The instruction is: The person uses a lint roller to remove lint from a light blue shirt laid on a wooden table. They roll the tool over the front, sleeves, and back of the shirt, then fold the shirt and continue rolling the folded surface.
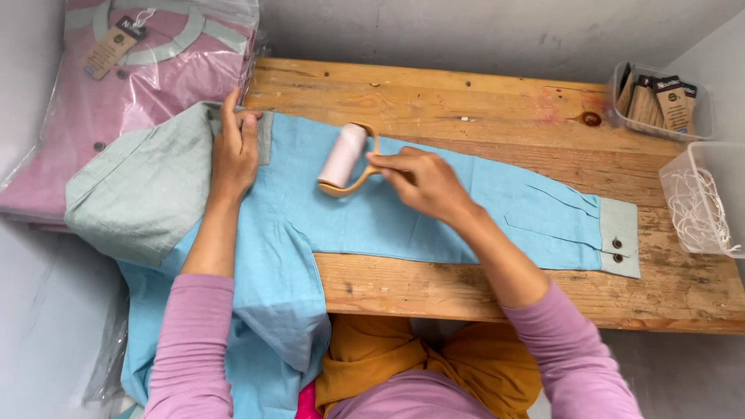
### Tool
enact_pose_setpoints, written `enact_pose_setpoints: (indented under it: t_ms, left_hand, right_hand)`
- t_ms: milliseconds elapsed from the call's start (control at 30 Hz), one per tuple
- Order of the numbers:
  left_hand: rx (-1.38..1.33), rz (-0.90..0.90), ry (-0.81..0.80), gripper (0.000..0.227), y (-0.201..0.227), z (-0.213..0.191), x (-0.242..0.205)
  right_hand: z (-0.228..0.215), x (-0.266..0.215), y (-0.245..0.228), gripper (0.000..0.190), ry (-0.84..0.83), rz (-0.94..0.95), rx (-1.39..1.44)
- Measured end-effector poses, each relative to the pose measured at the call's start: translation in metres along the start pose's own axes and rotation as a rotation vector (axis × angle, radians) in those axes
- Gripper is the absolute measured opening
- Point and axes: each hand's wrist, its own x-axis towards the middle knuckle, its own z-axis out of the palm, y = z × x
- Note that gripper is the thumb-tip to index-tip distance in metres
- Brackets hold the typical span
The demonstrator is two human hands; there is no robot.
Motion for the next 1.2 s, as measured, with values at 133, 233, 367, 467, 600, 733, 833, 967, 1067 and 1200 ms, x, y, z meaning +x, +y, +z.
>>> enact_pose_setpoints:
  t_ms: [133,233,367,467,600,733,833,967,1067,1200]
  left_hand:
    - [-0.003,-0.002,-0.010,0.051,-0.002,0.002,-0.002]
    - [-0.021,0.022,0.037,0.052,-0.002,0.001,0.001]
    - [0.011,0.014,0.020,0.051,-0.001,0.002,-0.002]
    - [0.023,0.012,0.018,0.051,0.002,0.003,-0.003]
    - [0.034,0.000,-0.040,0.057,-0.005,-0.001,-0.002]
    - [0.042,-0.023,-0.029,0.054,-0.007,0.000,-0.001]
    - [0.009,-0.011,0.000,0.053,-0.007,0.002,0.004]
    - [0.016,0.004,0.039,0.053,-0.006,0.003,0.001]
    - [0.012,-0.014,0.027,0.056,0.000,0.003,-0.002]
    - [0.053,0.000,0.015,0.060,0.006,0.002,0.003]
  right_hand:
    - [-0.056,-0.043,0.006,0.027,-0.054,0.116,-0.101]
    - [-0.103,-0.070,0.001,0.025,-0.099,0.225,-0.179]
    - [-0.125,-0.083,-0.007,0.028,-0.090,0.304,-0.204]
    - [-0.097,-0.067,-0.011,0.030,-0.009,0.179,-0.075]
    - [-0.039,-0.029,-0.018,0.031,0.079,-0.053,0.209]
    - [-0.008,-0.018,-0.021,0.032,0.021,-0.015,0.357]
    - [-0.012,-0.016,-0.013,0.035,-0.029,-0.050,0.244]
    - [-0.050,-0.019,-0.005,0.027,-0.133,0.037,0.006]
    - [-0.085,-0.031,0.000,0.029,-0.227,0.163,-0.049]
    - [-0.084,-0.032,0.010,0.029,-0.111,0.149,0.040]
